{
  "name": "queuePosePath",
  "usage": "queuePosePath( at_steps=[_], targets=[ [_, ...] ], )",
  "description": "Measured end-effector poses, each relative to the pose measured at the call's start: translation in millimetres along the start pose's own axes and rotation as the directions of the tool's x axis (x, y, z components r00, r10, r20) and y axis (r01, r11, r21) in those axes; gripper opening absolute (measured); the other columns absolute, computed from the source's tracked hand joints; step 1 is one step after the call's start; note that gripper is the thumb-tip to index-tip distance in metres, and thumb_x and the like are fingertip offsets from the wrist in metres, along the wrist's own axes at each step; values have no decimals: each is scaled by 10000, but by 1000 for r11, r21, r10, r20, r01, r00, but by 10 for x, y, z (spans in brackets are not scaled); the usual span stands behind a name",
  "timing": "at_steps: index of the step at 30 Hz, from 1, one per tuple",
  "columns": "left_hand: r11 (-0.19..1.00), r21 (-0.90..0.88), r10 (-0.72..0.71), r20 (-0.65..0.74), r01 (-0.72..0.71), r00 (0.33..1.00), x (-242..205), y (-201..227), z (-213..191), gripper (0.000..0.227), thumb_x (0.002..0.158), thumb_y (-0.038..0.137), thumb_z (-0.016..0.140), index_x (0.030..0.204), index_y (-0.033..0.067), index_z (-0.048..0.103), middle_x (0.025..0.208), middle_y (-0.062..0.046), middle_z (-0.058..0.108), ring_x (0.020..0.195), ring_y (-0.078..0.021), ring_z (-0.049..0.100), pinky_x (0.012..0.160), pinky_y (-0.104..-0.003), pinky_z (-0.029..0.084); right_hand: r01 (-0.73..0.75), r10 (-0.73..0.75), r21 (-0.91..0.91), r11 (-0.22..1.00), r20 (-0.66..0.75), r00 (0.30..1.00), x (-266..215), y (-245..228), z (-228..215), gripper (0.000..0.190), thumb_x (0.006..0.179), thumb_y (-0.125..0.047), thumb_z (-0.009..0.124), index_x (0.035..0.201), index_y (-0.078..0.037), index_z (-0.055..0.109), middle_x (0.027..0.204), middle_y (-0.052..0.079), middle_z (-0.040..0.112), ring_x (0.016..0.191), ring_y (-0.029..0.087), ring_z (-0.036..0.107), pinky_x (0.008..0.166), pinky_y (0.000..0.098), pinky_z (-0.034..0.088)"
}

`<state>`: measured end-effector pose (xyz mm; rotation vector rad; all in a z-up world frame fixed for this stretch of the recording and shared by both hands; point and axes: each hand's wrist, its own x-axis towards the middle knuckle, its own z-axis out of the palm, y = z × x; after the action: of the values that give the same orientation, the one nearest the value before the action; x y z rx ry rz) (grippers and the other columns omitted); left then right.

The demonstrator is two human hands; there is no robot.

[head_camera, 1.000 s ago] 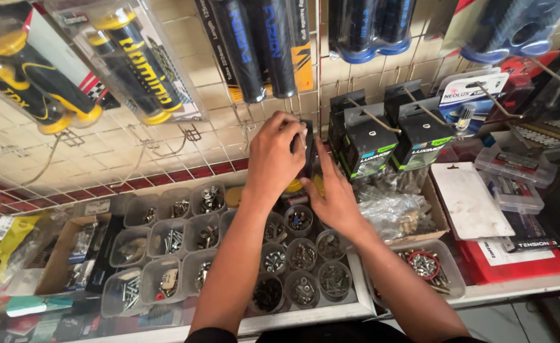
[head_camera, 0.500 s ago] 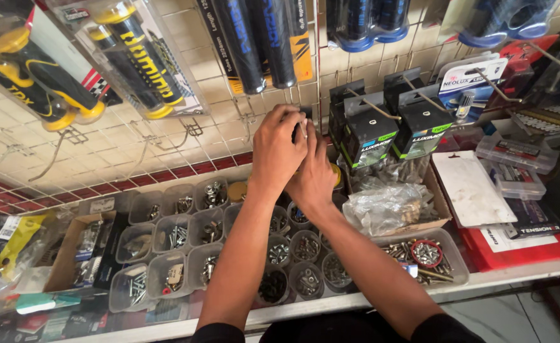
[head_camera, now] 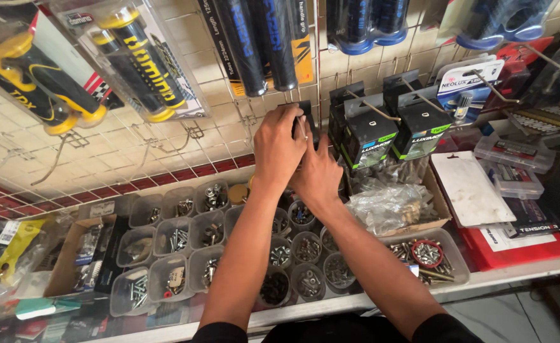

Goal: The person handles various boxed motorcycle components, including lighting units and small hardware, moving them between a glass display counter and a wall-mounted shelving unit containing bins and racks.

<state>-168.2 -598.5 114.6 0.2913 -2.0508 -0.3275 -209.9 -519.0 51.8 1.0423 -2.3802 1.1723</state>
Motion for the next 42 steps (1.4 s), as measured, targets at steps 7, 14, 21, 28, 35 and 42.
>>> queuePosePath(
  at_steps=[7,14,21,28,35,42],
  targets=[
    [1000,-11,1,-60,-1,998,-49,-4,54,162,923,68,703,1076,21,732,1098,-143,739,1029,-334,707,891,-419,579,60,-62,-42,997,-60,996,-24,23,35,923,749,-271,822,1546,-161,370,1307,265,534,888,463,694,585,527,568],
    [998,-51,-34,-62,31,997,-78,43,-12,200,935,80,693,1125,43,741,1152,-116,742,1064,-315,706,918,-402,579,97,-101,-40,994,-98,990,-17,35,41,895,752,-270,816,1528,-150,385,1292,283,538,872,457,693,592,517,574],
    [983,-184,-20,20,24,1000,-292,-16,-91,392,990,64,621,1381,78,618,1417,-126,644,1283,-341,618,1079,-419,520,119,-120,-37,992,-46,992,-96,-28,-86,907,815,-271,791,1577,-157,313,1284,276,533,900,483,681,607,537,567],
    [975,-220,-38,23,42,999,-625,-40,-122,628,978,47,636,1559,66,397,1572,-210,478,1451,-406,485,1195,-441,436,168,-168,17,986,-25,986,-197,-82,-289,785,962,-166,649,1633,-158,241,1486,320,440,1089,544,626,755,562,574],
    [949,-258,-170,65,181,983,-943,145,-335,670,962,47,674,1560,38,373,1565,-259,451,1448,-433,459,1176,-448,415,293,-287,95,951,-66,956,-503,-14,-423,783,906,-118,659,1597,-62,294,1488,342,423,1263,560,532,1003,541,497],
    [934,-163,-304,98,317,947,-1571,432,-673,570,919,45,684,1460,30,506,1488,-223,547,1378,-414,533,1138,-451,439,258,-293,247,934,118,949,-909,92,-640,581,829,-87,716,1391,-42,576,1397,267,539,1254,484,555,1028,513,479]
  ],
)
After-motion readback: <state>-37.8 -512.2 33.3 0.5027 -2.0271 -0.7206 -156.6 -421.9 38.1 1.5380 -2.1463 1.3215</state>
